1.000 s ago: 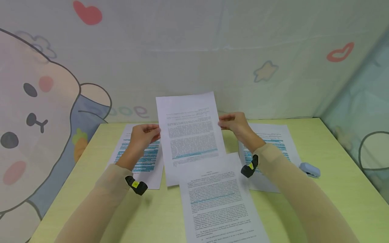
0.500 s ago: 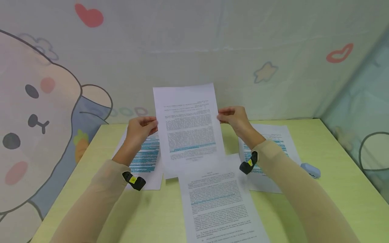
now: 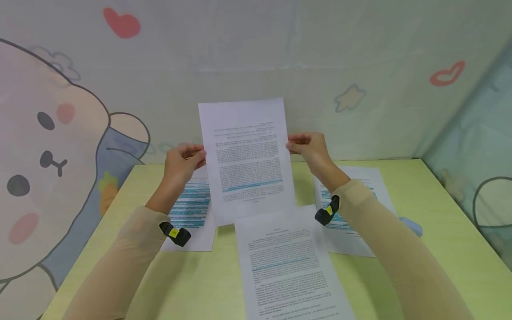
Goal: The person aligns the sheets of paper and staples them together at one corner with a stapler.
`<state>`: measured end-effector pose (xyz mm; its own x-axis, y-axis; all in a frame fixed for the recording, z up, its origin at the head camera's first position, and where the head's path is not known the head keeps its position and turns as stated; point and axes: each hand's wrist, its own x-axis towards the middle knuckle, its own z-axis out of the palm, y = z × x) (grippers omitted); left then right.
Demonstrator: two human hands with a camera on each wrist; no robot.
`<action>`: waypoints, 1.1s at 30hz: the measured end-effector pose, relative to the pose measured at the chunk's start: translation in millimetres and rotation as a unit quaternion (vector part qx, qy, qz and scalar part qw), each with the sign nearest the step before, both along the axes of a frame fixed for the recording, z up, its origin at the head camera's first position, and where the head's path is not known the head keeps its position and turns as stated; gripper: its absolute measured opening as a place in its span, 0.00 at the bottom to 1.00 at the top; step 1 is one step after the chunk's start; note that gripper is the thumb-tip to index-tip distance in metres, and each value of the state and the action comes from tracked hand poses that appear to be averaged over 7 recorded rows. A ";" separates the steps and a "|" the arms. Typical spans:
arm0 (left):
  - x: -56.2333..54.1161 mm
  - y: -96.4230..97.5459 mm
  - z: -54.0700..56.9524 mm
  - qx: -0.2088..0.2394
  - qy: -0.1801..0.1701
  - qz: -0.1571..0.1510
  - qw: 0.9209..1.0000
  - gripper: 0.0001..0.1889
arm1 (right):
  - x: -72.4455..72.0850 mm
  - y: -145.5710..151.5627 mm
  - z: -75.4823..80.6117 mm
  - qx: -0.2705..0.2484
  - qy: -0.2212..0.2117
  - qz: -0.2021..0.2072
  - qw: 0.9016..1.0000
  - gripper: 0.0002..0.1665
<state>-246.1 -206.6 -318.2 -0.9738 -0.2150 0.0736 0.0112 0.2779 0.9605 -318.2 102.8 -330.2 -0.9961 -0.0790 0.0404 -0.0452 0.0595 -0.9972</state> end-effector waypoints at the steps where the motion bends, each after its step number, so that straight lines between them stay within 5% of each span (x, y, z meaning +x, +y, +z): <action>1: 0.4 0.1 -0.3 -0.005 0.004 0.002 1.000 0.16 | 0.3 -0.4 -0.8 -0.003 0.003 -0.002 1.000 0.18; 16: 3.3 2.4 -0.1 0.008 0.039 0.008 0.999 0.17 | 5.3 -2.1 -4.3 -0.021 0.037 -0.019 0.999 0.15; 33: 7.4 8.7 -18.2 0.041 -0.001 -0.025 0.999 0.17 | 14.4 18.5 -16.7 -0.027 -0.005 -0.001 1.000 0.20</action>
<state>-238.7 -197.9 -336.4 -0.9836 -0.1715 0.0559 0.0211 0.1983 0.9799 -303.8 121.3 -346.8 -0.9966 -0.0753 0.0344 -0.0349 0.0050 -0.9994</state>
